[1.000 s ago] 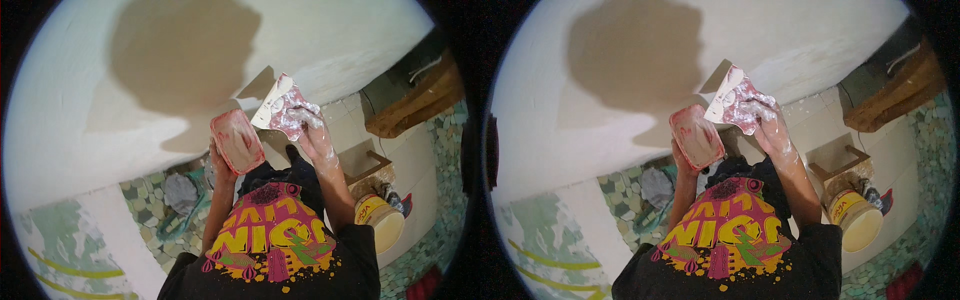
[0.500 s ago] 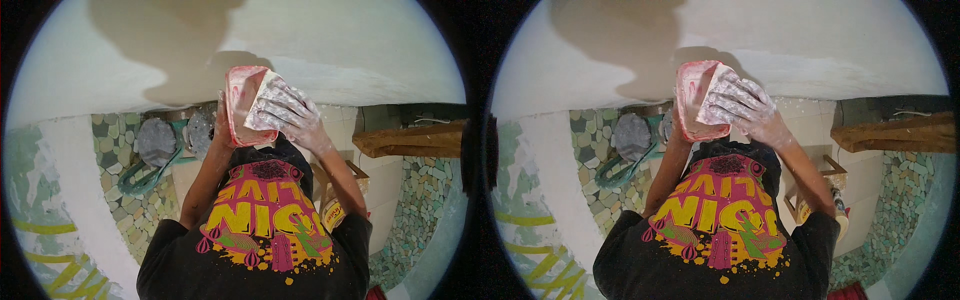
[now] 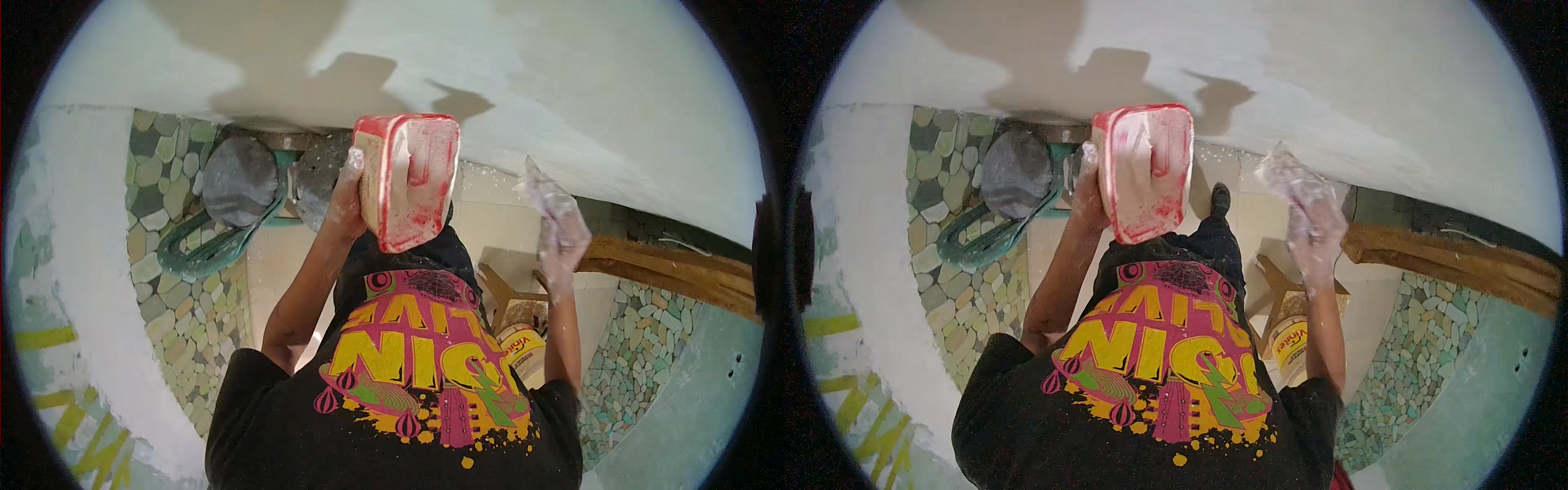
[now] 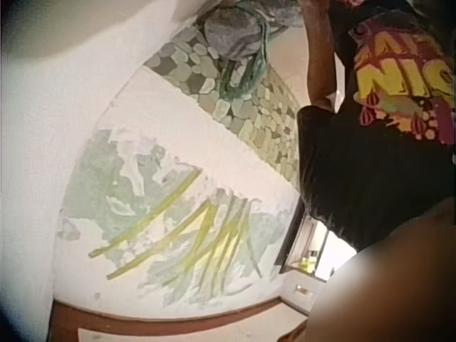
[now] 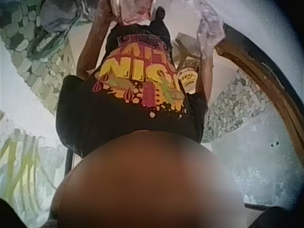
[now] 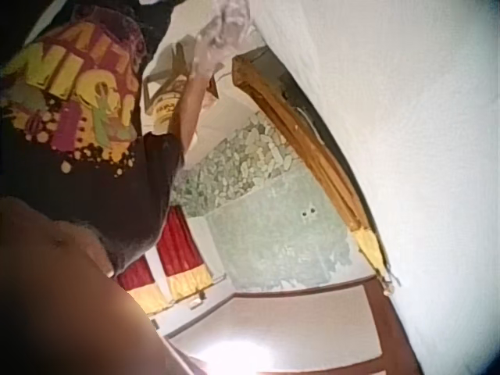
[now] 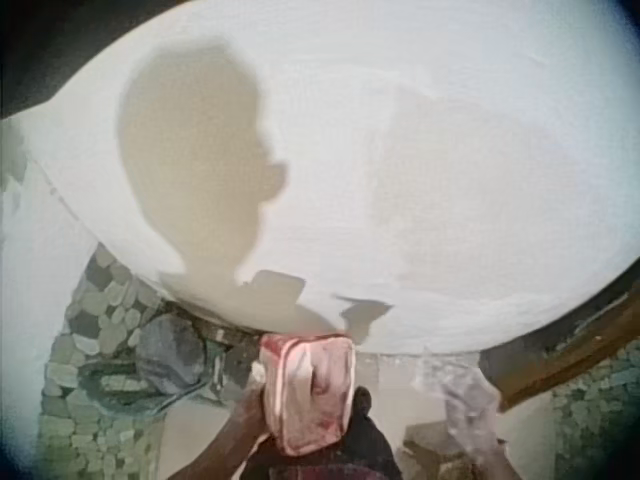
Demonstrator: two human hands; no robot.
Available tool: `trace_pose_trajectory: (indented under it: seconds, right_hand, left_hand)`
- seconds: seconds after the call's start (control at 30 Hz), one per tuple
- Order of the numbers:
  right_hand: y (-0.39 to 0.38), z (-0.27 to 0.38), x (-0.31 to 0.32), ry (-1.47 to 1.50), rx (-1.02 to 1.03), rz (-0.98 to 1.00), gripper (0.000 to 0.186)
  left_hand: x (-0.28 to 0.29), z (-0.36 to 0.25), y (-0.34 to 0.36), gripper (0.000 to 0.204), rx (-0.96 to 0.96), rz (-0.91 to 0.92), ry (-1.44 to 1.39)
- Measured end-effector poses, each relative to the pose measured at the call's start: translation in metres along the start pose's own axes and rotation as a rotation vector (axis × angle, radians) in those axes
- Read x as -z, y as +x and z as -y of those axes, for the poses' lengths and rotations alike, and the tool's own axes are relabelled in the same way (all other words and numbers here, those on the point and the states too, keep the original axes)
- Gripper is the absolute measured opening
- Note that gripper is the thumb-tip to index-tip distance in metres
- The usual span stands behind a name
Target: Applying plaster or wall filler to repair small holes or imperfections in a wall using a putty knife/spatula.
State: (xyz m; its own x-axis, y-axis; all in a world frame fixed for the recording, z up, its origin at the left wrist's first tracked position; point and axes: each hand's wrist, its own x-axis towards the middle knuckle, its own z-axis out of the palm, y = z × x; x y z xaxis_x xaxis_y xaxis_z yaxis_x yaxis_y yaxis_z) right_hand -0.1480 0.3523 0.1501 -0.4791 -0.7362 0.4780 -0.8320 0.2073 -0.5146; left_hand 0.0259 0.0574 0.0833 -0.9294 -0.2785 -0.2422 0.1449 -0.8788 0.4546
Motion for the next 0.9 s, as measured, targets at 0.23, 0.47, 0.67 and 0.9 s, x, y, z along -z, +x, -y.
trace_pose_trajectory:
  seconds: [0.23, 0.47, 0.67, 0.9]
  right_hand:
    - [0.092, 0.125, -0.008, 0.174, -0.298, 0.073, 0.03]
    - [0.111, 0.148, -0.083, -0.056, -0.391, 0.231, 0.055]
    - [0.096, 0.129, -0.127, 0.231, -0.319, 0.029, 0.048]
    - [0.08, 0.137, -0.137, 0.363, -0.335, 0.014, 0.041]
  left_hand:
    - [-0.002, -0.009, 0.006, 0.065, 0.005, 0.0, 0.07]
    - [0.009, 0.008, 0.004, 0.073, -0.111, 0.115, 0.0]
    - [0.017, 0.012, -0.003, 0.078, -0.16, 0.126, 0.116]
    - [0.014, 0.007, -0.009, 0.077, -0.08, 0.066, 0.101]
